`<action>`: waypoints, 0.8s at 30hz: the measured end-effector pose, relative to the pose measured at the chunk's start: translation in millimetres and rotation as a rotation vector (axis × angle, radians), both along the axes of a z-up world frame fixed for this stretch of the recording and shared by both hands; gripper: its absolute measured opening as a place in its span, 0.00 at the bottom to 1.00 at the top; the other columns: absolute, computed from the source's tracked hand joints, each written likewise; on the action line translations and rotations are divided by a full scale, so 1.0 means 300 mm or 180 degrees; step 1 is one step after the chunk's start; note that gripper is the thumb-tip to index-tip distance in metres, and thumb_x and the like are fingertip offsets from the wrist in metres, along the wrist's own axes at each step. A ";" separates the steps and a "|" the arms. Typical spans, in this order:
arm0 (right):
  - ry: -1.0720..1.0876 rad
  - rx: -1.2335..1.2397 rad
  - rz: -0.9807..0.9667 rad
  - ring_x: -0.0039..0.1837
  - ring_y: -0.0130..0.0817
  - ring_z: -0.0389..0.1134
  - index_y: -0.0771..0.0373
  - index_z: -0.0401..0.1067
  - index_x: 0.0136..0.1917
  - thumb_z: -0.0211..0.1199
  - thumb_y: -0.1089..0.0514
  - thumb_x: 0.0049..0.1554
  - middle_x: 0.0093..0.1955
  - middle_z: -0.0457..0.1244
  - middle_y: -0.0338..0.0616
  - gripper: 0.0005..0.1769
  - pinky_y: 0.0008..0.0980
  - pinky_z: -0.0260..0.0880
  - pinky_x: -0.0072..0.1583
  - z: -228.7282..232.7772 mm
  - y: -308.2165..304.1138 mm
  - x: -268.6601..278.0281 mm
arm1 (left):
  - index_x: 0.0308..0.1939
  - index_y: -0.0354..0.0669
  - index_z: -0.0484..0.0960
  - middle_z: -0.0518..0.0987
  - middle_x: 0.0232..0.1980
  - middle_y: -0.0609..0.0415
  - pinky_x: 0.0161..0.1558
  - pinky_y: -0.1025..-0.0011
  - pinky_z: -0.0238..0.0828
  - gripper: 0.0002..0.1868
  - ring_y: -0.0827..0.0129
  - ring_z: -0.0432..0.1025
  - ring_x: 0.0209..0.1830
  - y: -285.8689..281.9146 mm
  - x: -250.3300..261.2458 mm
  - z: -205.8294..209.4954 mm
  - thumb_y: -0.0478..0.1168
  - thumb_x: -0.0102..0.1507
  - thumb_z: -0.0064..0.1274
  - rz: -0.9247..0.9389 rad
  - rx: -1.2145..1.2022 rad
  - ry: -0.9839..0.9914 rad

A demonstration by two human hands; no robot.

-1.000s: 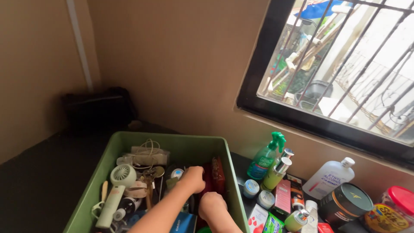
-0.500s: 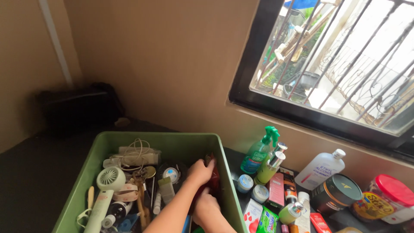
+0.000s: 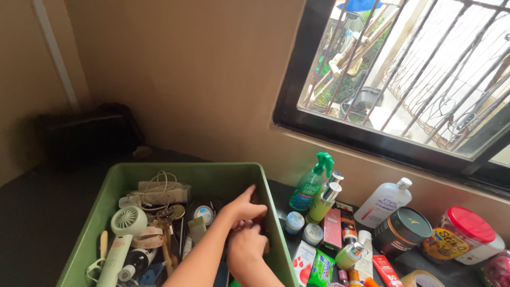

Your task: Organizing various personal care items and containers in a plastic drawer and on a desk, including wiping out the drawer.

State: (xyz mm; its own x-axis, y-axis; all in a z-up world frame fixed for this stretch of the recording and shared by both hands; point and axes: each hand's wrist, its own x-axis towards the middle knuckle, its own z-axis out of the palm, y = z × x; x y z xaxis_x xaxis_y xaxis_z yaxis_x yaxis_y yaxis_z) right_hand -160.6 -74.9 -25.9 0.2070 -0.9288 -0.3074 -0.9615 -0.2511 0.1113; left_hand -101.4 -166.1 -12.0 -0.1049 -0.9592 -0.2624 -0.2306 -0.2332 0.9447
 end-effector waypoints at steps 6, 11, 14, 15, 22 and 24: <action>0.0160 -0.0173 0.0060 0.74 0.54 0.49 0.59 0.61 0.75 0.65 0.51 0.58 0.76 0.51 0.52 0.35 0.59 0.68 0.53 0.084 0.046 0.008 | 0.76 0.48 0.57 0.80 0.60 0.43 0.54 0.61 0.78 0.51 0.58 0.78 0.55 -0.113 -0.015 -0.189 0.41 0.49 0.62 0.0170 -0.0372 0.0283; 0.0294 -0.0728 0.0444 0.72 0.52 0.51 0.63 0.67 0.72 0.61 0.52 0.59 0.72 0.58 0.51 0.29 0.54 0.53 0.62 0.061 0.052 0.000 | 0.73 0.41 0.56 0.79 0.58 0.37 0.58 0.61 0.77 0.53 0.53 0.77 0.57 -0.081 -0.006 -0.104 0.41 0.47 0.66 0.0677 -0.0538 -0.0305; -0.0200 -0.1688 0.0642 0.70 0.57 0.51 0.60 0.69 0.70 0.64 0.51 0.51 0.69 0.60 0.52 0.34 0.65 0.48 0.60 0.102 0.065 0.005 | 0.72 0.43 0.61 0.79 0.57 0.36 0.59 0.62 0.74 0.50 0.49 0.75 0.58 -0.116 0.034 -0.125 0.40 0.46 0.65 0.1077 -0.0545 -0.0727; -0.0372 -0.1437 0.0681 0.69 0.56 0.52 0.61 0.71 0.67 0.63 0.55 0.51 0.67 0.61 0.52 0.29 0.61 0.52 0.60 0.130 0.074 -0.002 | 0.64 0.40 0.69 0.81 0.53 0.37 0.56 0.61 0.74 0.43 0.50 0.77 0.54 -0.151 0.056 -0.162 0.39 0.44 0.64 0.1254 -0.0744 -0.0658; -0.2462 -0.1959 0.2105 0.66 0.52 0.60 0.57 0.75 0.60 0.65 0.65 0.50 0.64 0.61 0.52 0.23 0.48 0.64 0.66 0.341 0.151 -0.071 | 0.56 0.36 0.79 0.83 0.41 0.42 0.36 0.60 0.77 0.29 0.60 0.78 0.35 -0.040 0.259 0.150 0.33 0.50 0.58 0.1355 -0.0766 -0.0082; -0.2804 -0.2314 0.2097 0.70 0.52 0.60 0.56 0.74 0.64 0.64 0.67 0.50 0.67 0.60 0.52 0.27 0.47 0.64 0.70 0.412 0.216 -0.115 | 0.63 0.40 0.75 0.81 0.42 0.43 0.33 0.58 0.73 0.31 0.59 0.74 0.34 0.022 0.264 0.243 0.33 0.53 0.55 0.1264 -0.0617 0.0418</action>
State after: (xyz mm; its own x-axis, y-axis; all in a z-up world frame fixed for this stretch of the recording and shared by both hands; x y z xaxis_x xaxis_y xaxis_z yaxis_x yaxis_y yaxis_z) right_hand -195.2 -10.0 97.6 0.5539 -0.4727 0.6854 -0.5023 -0.8462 -0.1778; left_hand -22.3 -159.4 60.8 0.2604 -0.9619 -0.0833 -0.0345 -0.0955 0.9948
